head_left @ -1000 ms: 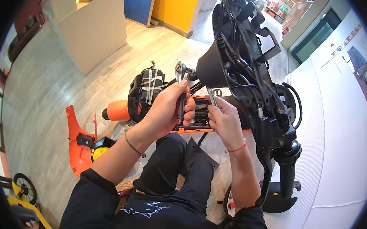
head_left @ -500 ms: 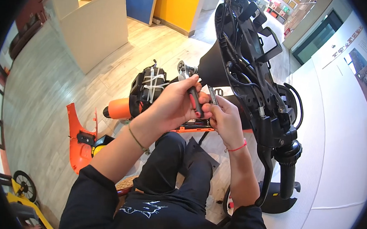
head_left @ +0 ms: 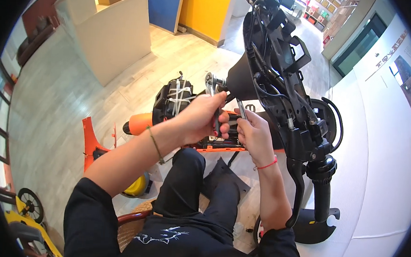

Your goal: Using hand tools to maintain and repair the front assembly and handlebars of a scooter.

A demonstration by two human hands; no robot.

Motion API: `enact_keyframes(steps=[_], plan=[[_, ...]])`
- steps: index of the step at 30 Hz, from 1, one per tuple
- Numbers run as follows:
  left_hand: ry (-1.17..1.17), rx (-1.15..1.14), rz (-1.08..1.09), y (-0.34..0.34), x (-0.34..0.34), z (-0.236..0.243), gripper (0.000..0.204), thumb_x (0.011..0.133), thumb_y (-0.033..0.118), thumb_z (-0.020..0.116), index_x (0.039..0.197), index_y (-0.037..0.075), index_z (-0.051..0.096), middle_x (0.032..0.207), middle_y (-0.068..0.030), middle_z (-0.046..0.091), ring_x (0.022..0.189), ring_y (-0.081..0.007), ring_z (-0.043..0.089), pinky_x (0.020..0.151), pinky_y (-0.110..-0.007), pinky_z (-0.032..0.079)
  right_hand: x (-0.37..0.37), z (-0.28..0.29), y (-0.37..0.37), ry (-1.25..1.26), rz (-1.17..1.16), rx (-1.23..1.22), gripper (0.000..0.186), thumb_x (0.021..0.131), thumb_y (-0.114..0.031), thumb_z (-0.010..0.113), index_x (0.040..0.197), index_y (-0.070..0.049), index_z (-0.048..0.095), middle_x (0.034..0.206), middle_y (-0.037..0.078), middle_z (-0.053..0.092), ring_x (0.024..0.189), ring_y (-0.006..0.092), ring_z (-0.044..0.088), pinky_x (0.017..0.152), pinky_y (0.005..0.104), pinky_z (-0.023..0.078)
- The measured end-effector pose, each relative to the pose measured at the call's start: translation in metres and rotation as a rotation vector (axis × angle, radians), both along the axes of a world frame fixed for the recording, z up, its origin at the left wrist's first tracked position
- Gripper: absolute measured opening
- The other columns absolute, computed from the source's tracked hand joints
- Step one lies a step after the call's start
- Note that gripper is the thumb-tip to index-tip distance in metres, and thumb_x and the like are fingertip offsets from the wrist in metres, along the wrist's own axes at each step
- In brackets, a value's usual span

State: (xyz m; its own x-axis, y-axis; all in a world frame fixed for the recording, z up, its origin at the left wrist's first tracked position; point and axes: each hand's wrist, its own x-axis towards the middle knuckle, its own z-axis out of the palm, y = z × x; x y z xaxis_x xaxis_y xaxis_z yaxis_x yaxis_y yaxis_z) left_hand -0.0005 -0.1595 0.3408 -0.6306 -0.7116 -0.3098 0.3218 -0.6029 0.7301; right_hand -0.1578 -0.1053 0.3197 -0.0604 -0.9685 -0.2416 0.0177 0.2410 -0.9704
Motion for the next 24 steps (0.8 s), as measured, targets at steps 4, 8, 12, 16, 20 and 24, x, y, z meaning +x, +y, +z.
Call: enact_keyframes(steps=[4, 8, 12, 16, 20, 24], plan=[[0.024, 0.054, 0.056, 0.0, -0.005, 0.002, 0.022, 0.094, 0.026, 0.043, 0.081, 0.009, 0.041, 0.056, 0.0, 0.04, 0.05, -0.0155, 0.045, 0.051, -0.033, 0.043, -0.001, 0.0, 0.001, -0.03, -0.014, -0.016, 0.035, 0.09, -0.015, 0.045, 0.123, -0.004, 0.049, 0.066, -0.006, 0.038, 0.054, 0.0008, 0.032, 0.047, 0.0174, 0.027], [-0.16, -0.02, -0.018, 0.0, 0.001, 0.005, 0.012, 0.09, 0.018, 0.043, 0.084, 0.009, 0.038, 0.057, -0.0001, 0.039, 0.048, -0.0147, 0.043, 0.049, -0.033, 0.043, 0.001, 0.001, 0.001, 0.007, -0.022, -0.039, 0.032, 0.088, -0.012, 0.047, 0.118, -0.002, 0.052, 0.066, -0.005, 0.04, 0.054, 0.0015, 0.035, 0.047, 0.0181, 0.029], [-0.195, -0.019, 0.032, -0.001, -0.008, 0.002, 0.01, 0.089, 0.017, 0.042, 0.083, 0.01, 0.037, 0.057, -0.0003, 0.038, 0.047, -0.0147, 0.042, 0.047, -0.033, 0.041, -0.001, -0.001, -0.001, 0.018, -0.053, -0.069, 0.03, 0.088, -0.009, 0.048, 0.115, 0.002, 0.053, 0.066, -0.005, 0.041, 0.054, 0.0018, 0.036, 0.046, 0.0187, 0.029], [-0.14, 0.019, 0.12, 0.004, -0.017, -0.012, 0.017, 0.087, 0.021, 0.042, 0.075, 0.011, 0.037, 0.054, -0.0009, 0.035, 0.044, -0.0145, 0.036, 0.044, -0.031, 0.034, 0.001, 0.001, -0.001, -0.028, -0.036, -0.08, 0.029, 0.088, -0.007, 0.047, 0.115, 0.004, 0.052, 0.064, -0.005, 0.04, 0.052, 0.001, 0.034, 0.044, 0.0178, 0.026], [-0.079, 0.008, 0.21, 0.004, -0.026, -0.024, 0.022, 0.088, 0.026, 0.042, 0.071, 0.012, 0.036, 0.048, -0.0002, 0.028, 0.037, -0.0136, 0.028, 0.038, -0.031, 0.026, 0.001, 0.001, -0.001, -0.029, -0.016, -0.084, 0.028, 0.088, -0.005, 0.046, 0.114, 0.005, 0.052, 0.064, -0.006, 0.039, 0.051, 0.0002, 0.032, 0.042, 0.0179, 0.025], [-0.175, -0.094, 0.201, -0.003, -0.017, -0.035, 0.032, 0.091, 0.031, 0.043, 0.068, 0.011, 0.038, 0.047, -0.0006, 0.032, 0.032, -0.0125, 0.028, 0.032, -0.029, 0.022, 0.002, -0.001, -0.001, -0.026, -0.026, -0.102, 0.028, 0.088, -0.006, 0.047, 0.114, 0.005, 0.051, 0.064, -0.006, 0.039, 0.05, 0.0004, 0.032, 0.042, 0.0176, 0.025]])
